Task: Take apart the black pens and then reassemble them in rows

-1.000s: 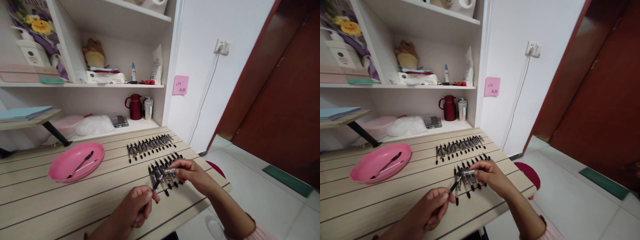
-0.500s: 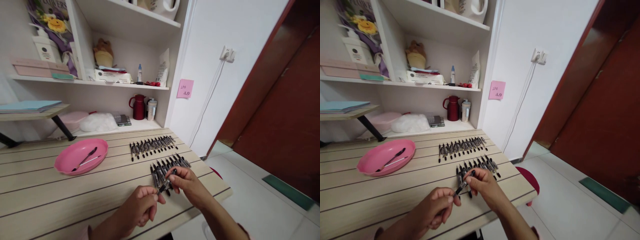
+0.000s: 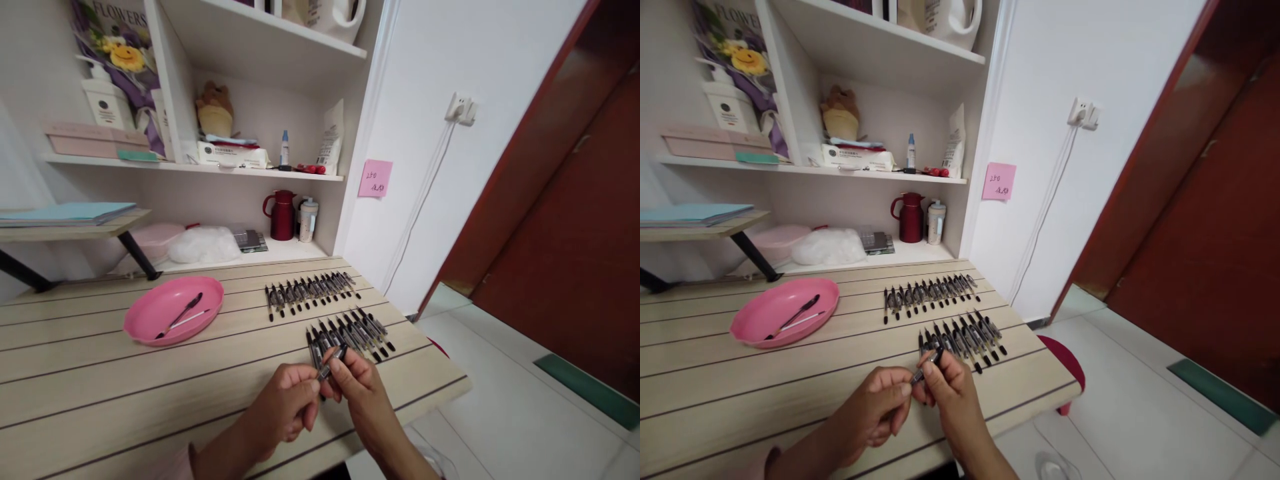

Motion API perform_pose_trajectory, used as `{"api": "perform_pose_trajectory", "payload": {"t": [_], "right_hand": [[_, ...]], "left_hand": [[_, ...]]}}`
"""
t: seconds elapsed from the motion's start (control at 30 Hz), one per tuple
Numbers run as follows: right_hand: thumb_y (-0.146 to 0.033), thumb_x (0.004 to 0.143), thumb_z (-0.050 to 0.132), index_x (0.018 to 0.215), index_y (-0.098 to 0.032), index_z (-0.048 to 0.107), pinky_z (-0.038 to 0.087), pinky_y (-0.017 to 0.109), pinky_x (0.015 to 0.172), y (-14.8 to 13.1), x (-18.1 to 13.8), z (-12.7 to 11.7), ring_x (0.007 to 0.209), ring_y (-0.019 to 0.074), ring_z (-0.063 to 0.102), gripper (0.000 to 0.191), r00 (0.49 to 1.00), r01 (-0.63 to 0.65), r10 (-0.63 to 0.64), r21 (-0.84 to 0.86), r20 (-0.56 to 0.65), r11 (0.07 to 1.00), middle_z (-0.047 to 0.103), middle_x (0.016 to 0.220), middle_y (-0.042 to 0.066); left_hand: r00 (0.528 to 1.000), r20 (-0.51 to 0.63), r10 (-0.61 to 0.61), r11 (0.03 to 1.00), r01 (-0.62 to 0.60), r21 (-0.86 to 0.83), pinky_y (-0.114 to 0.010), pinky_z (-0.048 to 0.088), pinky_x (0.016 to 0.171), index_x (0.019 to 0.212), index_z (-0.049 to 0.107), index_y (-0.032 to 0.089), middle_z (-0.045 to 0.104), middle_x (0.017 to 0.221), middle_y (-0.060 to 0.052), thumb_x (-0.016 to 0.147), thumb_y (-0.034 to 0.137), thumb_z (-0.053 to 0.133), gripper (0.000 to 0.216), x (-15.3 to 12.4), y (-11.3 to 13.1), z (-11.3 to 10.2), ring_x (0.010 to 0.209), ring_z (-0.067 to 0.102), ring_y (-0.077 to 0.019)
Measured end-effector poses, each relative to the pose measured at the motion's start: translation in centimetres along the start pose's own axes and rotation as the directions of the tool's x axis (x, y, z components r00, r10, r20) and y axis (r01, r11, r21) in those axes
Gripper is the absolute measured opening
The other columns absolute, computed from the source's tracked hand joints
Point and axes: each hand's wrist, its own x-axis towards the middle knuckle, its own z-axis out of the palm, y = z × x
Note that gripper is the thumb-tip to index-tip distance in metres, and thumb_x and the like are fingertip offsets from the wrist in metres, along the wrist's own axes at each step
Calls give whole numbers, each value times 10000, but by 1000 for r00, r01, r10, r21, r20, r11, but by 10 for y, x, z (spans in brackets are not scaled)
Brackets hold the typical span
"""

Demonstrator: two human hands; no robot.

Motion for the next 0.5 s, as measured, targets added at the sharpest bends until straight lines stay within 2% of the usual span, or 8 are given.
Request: {"api": "perform_pose_trajectory", "payload": {"t": [0.1,0.2,0.33,0.4,0.47,0.5], "right_hand": [[-417,783,548,772,-152,547,252,189,426,6,0,0,440,61,338,265,999,0,-2,-38,-41,999,498,495,-34],[-452,767,546,766,-151,550,255,188,410,12,2,-1,431,63,334,301,998,-12,5,-92,-67,996,481,498,-37],[-474,767,523,889,-152,566,297,194,407,12,0,-6,422,76,354,347,995,11,-27,-165,-94,986,434,500,-55],[-465,791,486,999,-163,550,338,201,418,12,-7,-15,432,94,396,373,984,59,-97,-246,-147,968,444,509,-52],[-439,790,497,979,-173,576,388,205,446,16,-17,-30,476,117,474,336,959,78,-184,-420,-218,904,517,544,-22],[-421,774,523,929,-177,600,430,209,501,20,-21,-39,551,135,538,298,945,101,-244,-513,-219,852,584,620,10]], "left_hand": [[995,-65,76,983,-64,171,-179,132,319,789,610,124,454,393,71,762,265,435,227,2,-3,-1,278,204,-30],[965,-142,219,915,-153,373,-178,267,408,727,613,132,490,440,47,773,204,402,228,3,-6,2,374,342,-54],[934,-140,328,857,-231,461,-194,315,485,762,604,139,477,459,47,801,259,420,223,-3,-5,4,449,401,-79],[916,-171,363,851,-251,461,-191,293,459,853,601,140,439,446,64,811,324,425,258,-9,0,-3,428,364,-77],[869,-299,395,841,-211,498,-183,277,433,897,597,142,404,442,76,809,374,421,304,-16,10,-22,411,339,-74],[827,-388,407,832,-161,530,-181,278,423,904,596,143,399,449,78,805,385,416,317,-20,18,-35,404,338,-72]]}}
